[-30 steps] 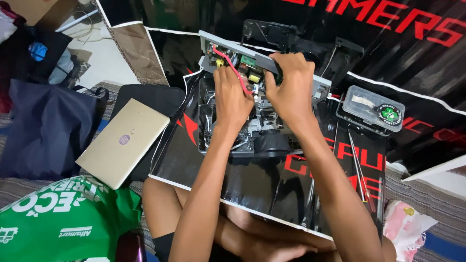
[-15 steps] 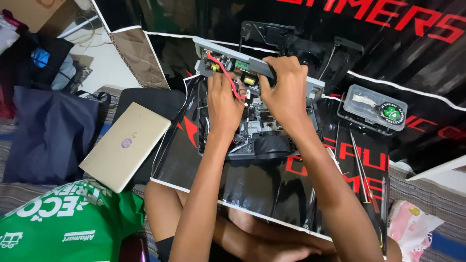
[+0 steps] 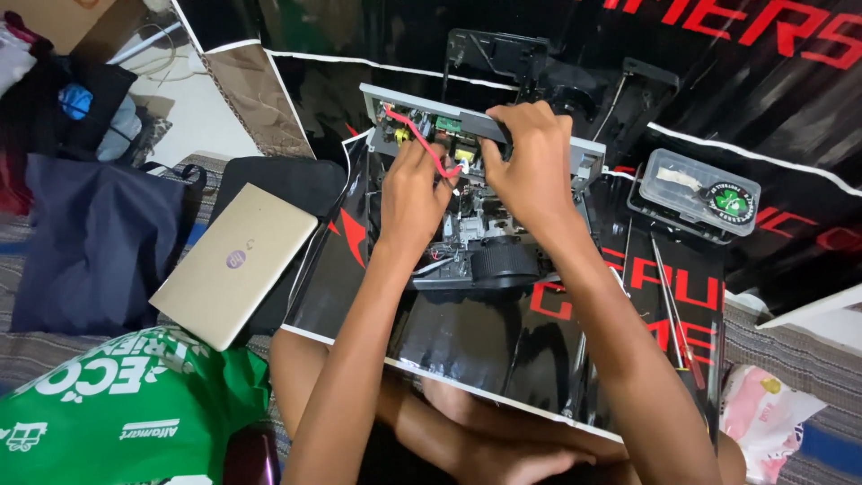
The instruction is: Disassembling an electronic device to remove the internal motherboard, involving unscrewing fasteners and disconnecting wire harnesses.
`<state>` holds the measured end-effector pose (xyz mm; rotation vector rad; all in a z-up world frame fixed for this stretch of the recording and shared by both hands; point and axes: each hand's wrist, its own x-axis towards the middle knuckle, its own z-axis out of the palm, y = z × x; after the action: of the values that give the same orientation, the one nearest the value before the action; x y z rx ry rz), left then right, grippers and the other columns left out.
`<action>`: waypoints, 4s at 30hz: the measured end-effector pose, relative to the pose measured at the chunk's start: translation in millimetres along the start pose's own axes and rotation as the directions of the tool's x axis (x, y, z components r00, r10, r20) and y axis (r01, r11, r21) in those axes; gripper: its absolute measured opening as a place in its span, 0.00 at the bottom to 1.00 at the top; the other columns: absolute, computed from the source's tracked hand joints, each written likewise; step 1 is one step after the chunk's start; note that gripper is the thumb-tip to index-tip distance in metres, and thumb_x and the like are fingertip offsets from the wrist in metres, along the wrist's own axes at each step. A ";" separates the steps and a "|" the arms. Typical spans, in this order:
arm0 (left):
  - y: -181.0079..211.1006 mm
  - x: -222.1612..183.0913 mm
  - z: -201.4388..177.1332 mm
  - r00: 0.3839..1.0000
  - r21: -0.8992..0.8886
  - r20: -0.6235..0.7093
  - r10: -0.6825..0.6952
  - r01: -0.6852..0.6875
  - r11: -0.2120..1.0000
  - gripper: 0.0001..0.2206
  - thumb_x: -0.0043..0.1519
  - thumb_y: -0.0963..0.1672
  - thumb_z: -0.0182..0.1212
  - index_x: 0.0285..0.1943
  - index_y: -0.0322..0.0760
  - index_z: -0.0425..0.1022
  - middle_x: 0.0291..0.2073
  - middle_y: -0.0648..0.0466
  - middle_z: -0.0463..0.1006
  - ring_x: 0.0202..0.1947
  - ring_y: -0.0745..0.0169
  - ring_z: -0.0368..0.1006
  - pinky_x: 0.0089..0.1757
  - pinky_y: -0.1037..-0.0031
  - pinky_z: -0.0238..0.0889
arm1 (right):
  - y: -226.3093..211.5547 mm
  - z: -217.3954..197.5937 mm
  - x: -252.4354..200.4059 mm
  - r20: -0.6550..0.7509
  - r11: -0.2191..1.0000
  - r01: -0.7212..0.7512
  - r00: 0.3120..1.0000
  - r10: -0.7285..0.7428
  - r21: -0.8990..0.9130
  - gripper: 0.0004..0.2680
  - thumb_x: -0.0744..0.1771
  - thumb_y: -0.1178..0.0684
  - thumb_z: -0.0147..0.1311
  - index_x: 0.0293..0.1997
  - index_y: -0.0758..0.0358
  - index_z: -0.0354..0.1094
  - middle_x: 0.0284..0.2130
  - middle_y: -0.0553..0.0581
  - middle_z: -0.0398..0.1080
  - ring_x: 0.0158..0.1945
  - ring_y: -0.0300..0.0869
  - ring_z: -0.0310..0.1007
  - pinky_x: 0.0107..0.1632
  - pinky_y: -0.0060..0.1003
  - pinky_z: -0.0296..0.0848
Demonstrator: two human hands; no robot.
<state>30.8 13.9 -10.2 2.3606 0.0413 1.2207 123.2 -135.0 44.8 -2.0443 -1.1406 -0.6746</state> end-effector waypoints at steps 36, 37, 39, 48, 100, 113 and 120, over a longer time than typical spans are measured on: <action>-12.1 3.4 18.5 0.990 0.070 0.141 0.021 -0.031 0.997 0.10 0.56 0.36 0.61 0.40 0.32 0.64 0.38 0.43 0.66 0.42 0.41 0.63 0.35 0.55 0.61 | 17.8 6.6 4.5 0.070 0.992 -0.112 0.991 0.116 -0.056 0.10 0.63 0.61 0.65 0.48 0.63 0.75 0.40 0.59 0.76 0.47 0.58 0.71 0.47 0.53 0.61; -6.9 4.9 11.8 0.990 0.068 0.141 0.023 -0.033 0.997 0.10 0.56 0.36 0.61 0.40 0.32 0.64 0.38 0.43 0.66 0.42 0.41 0.63 0.35 0.55 0.61 | 17.5 5.8 5.6 0.068 0.992 -0.113 0.991 0.117 -0.057 0.10 0.63 0.61 0.65 0.48 0.63 0.75 0.40 0.59 0.76 0.47 0.58 0.71 0.47 0.53 0.61; 4.6 6.5 -1.4 0.988 0.003 0.150 -0.040 0.040 0.999 0.08 0.64 0.38 0.59 0.49 0.27 0.67 0.41 0.42 0.68 0.42 0.43 0.69 0.39 0.59 0.65 | 16.8 3.5 6.3 0.066 0.993 -0.114 0.991 0.115 -0.027 0.08 0.64 0.61 0.61 0.46 0.62 0.74 0.38 0.58 0.76 0.45 0.56 0.70 0.45 0.52 0.61; 0.3 -6.2 -23.5 0.872 -0.403 0.150 -0.465 0.484 0.777 0.12 0.66 0.41 0.61 0.58 0.37 0.72 0.38 0.56 0.70 0.32 0.69 0.68 0.34 0.75 0.64 | 28.4 -9.7 11.3 0.092 0.989 -0.133 0.988 0.126 0.069 0.07 0.64 0.63 0.63 0.46 0.67 0.76 0.38 0.62 0.77 0.45 0.57 0.71 0.48 0.53 0.73; -33.9 33.4 -82.8 0.735 -0.621 0.079 -0.674 0.565 0.543 0.10 0.63 0.41 0.62 0.52 0.36 0.75 0.35 0.48 0.83 0.27 0.65 0.81 0.31 0.81 0.74 | 22.2 -97.6 9.1 0.017 0.948 -0.146 0.989 0.147 0.282 0.10 0.65 0.69 0.64 0.50 0.72 0.76 0.35 0.71 0.75 0.42 0.66 0.77 0.42 0.53 0.80; -21.2 24.8 -94.8 0.697 -0.208 0.496 -0.518 0.674 0.708 0.07 0.56 0.42 0.67 0.42 0.39 0.85 0.29 0.50 0.80 0.26 0.67 0.71 0.31 0.73 0.67 | 33.6 -68.1 8.2 0.039 0.947 -0.154 0.988 0.149 0.282 0.10 0.64 0.68 0.66 0.48 0.71 0.77 0.35 0.71 0.75 0.40 0.65 0.76 0.39 0.51 0.79; -36.6 27.5 -78.1 0.771 -0.403 0.290 -0.567 0.635 0.659 0.17 0.67 0.49 0.64 0.63 0.44 0.75 0.51 0.46 0.80 0.47 0.57 0.79 0.46 0.69 0.72 | 32.6 -67.6 9.2 0.120 0.961 -0.140 0.986 0.114 0.238 0.11 0.63 0.68 0.66 0.48 0.68 0.78 0.35 0.68 0.76 0.42 0.62 0.76 0.43 0.51 0.78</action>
<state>-6.4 84.1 33.2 1.7529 0.4024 0.6301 148.9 -194.7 83.4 -1.9381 -1.0825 -0.3459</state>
